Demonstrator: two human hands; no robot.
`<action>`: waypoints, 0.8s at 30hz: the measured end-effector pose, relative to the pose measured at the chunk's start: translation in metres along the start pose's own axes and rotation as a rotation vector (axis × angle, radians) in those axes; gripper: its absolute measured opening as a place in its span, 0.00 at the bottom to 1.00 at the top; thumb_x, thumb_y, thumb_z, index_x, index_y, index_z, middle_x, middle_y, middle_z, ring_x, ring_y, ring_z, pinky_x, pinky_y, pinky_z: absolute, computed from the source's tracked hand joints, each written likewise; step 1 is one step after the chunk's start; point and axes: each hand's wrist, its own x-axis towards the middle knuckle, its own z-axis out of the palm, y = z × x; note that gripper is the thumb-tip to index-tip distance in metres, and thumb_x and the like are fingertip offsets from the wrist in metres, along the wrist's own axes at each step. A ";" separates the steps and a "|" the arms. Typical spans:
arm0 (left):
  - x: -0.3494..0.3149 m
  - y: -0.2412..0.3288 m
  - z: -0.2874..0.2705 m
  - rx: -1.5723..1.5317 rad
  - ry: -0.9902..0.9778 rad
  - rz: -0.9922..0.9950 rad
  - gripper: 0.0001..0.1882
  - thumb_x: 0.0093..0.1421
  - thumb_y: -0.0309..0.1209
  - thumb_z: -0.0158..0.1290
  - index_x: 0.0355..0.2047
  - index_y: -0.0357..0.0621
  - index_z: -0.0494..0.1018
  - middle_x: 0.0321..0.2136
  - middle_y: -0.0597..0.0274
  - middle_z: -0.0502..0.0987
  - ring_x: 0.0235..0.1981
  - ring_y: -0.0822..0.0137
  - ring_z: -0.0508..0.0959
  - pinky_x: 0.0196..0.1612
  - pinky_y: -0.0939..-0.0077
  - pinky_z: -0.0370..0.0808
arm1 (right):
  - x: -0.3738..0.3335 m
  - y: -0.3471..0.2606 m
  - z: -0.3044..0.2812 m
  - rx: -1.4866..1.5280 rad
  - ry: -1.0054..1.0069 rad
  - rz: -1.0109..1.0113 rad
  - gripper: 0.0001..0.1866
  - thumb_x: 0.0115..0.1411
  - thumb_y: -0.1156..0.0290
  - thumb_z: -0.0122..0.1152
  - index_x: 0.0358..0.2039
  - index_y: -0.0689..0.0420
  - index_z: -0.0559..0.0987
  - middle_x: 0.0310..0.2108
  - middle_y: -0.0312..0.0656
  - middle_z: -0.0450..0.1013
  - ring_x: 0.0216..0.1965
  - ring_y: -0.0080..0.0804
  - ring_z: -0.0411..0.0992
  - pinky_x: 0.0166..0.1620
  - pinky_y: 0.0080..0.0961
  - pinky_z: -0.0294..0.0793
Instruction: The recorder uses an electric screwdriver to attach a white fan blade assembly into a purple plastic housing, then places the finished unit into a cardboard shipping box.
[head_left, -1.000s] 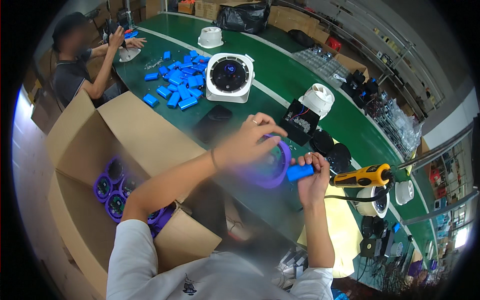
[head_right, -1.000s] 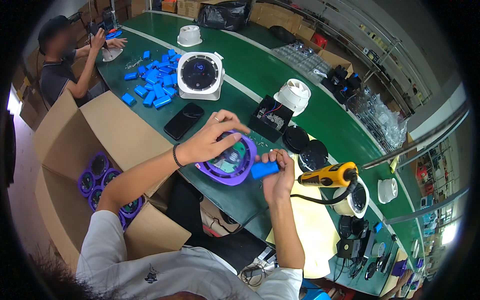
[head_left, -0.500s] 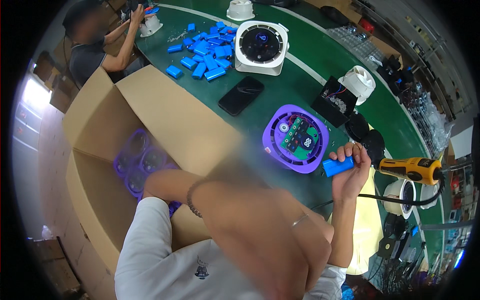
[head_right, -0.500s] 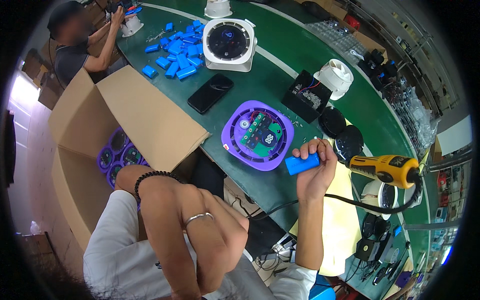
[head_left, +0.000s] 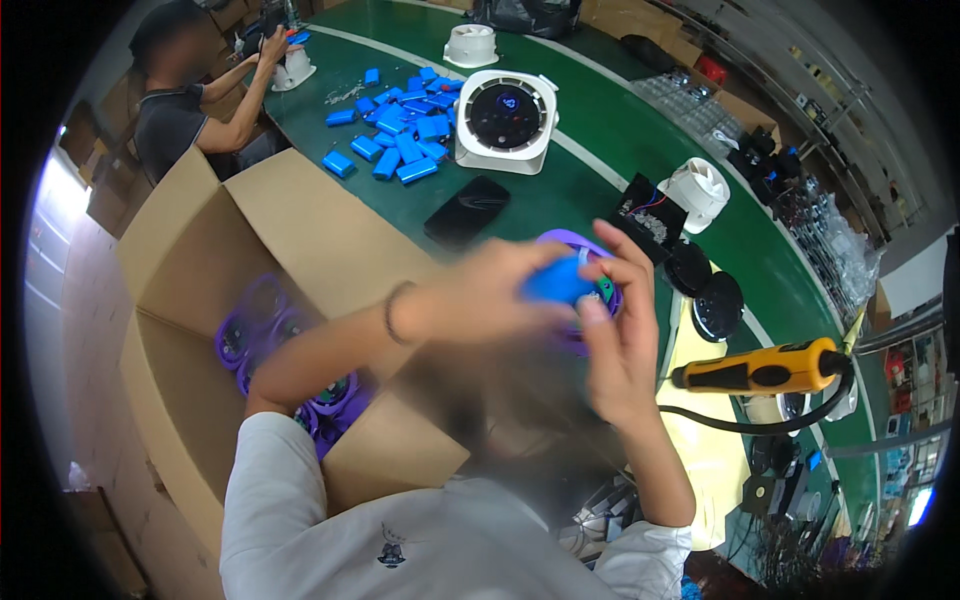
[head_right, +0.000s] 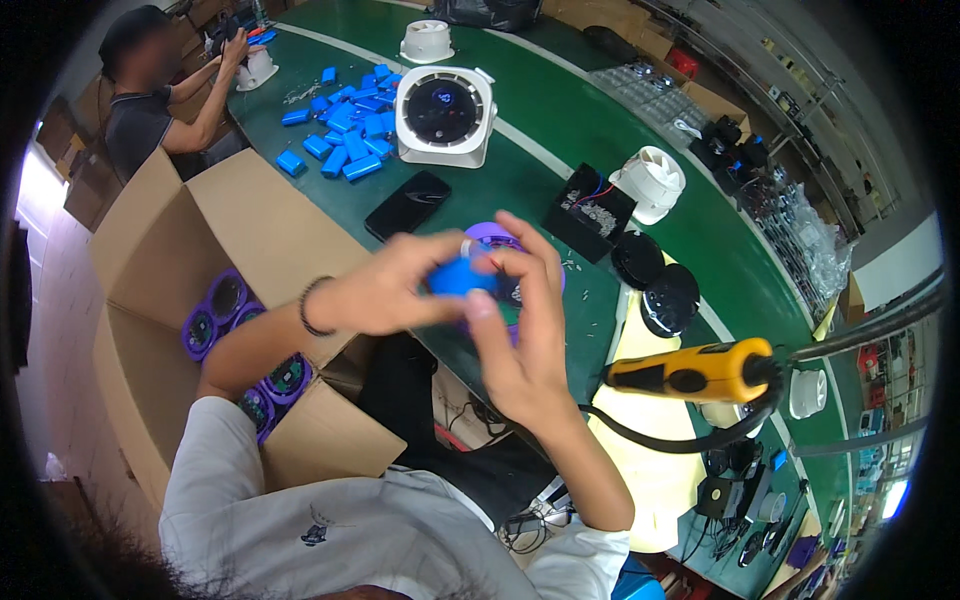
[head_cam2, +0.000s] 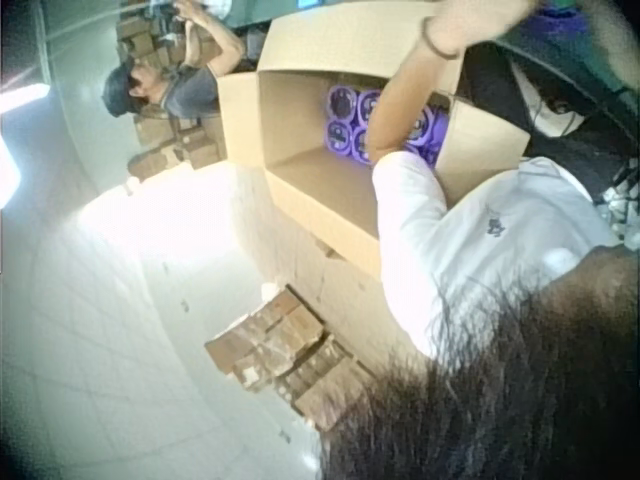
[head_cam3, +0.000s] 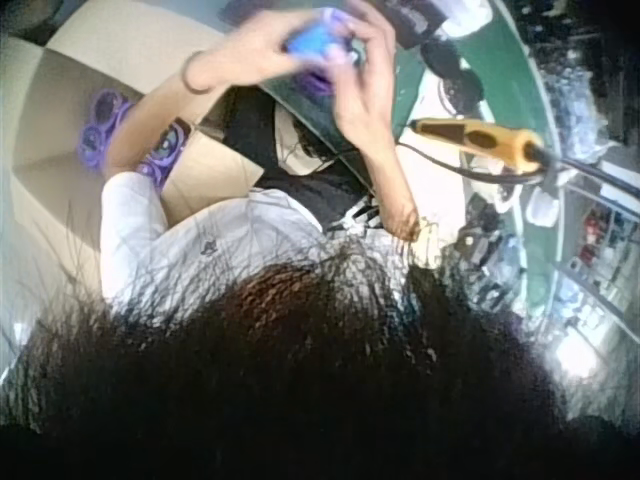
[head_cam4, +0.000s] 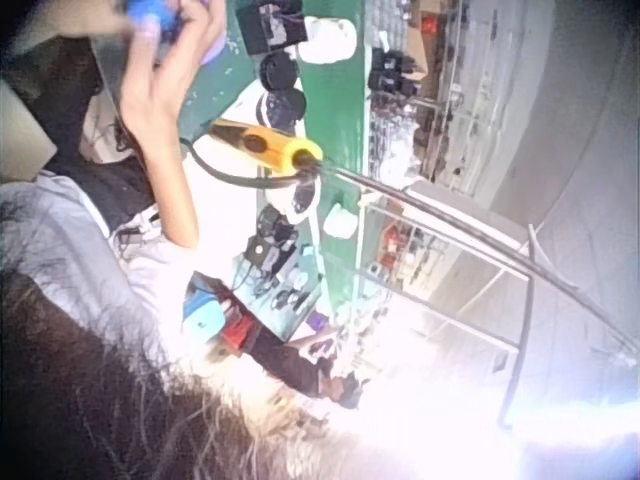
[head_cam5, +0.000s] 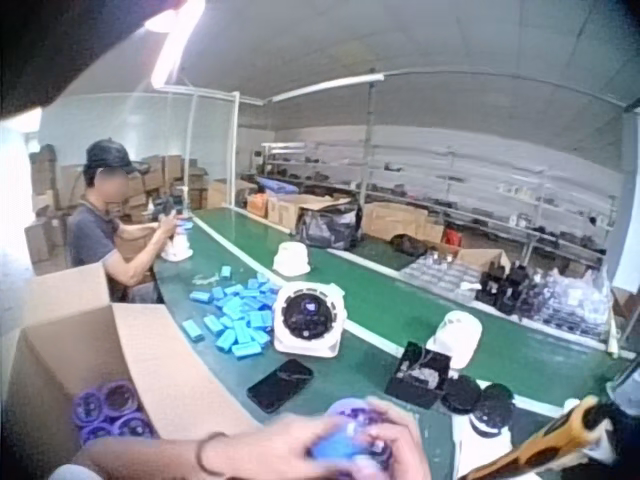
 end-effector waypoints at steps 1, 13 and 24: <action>0.003 -0.008 -0.013 0.060 0.105 -0.043 0.27 0.54 0.38 0.65 0.50 0.38 0.70 0.37 0.55 0.76 0.34 0.72 0.77 0.37 0.74 0.74 | -0.001 0.000 -0.003 -0.158 0.043 0.043 0.20 0.61 0.69 0.57 0.52 0.61 0.68 0.61 0.55 0.60 0.61 0.47 0.61 0.63 0.40 0.59; 0.003 -0.144 -0.119 0.670 0.630 -0.178 0.34 0.60 0.37 0.57 0.61 0.30 0.58 0.57 0.37 0.66 0.58 0.44 0.67 0.61 0.58 0.64 | -0.047 0.040 -0.051 -0.323 0.238 0.303 0.22 0.59 0.72 0.60 0.52 0.62 0.67 0.55 0.51 0.65 0.56 0.41 0.66 0.55 0.34 0.67; 0.009 -0.055 0.022 -0.385 -0.054 -0.498 0.31 0.69 0.37 0.48 0.67 0.46 0.49 0.53 0.59 0.67 0.48 0.71 0.74 0.43 0.70 0.80 | -0.069 0.074 -0.078 -0.158 0.386 0.356 0.16 0.64 0.72 0.56 0.50 0.63 0.68 0.50 0.45 0.68 0.51 0.33 0.68 0.52 0.30 0.69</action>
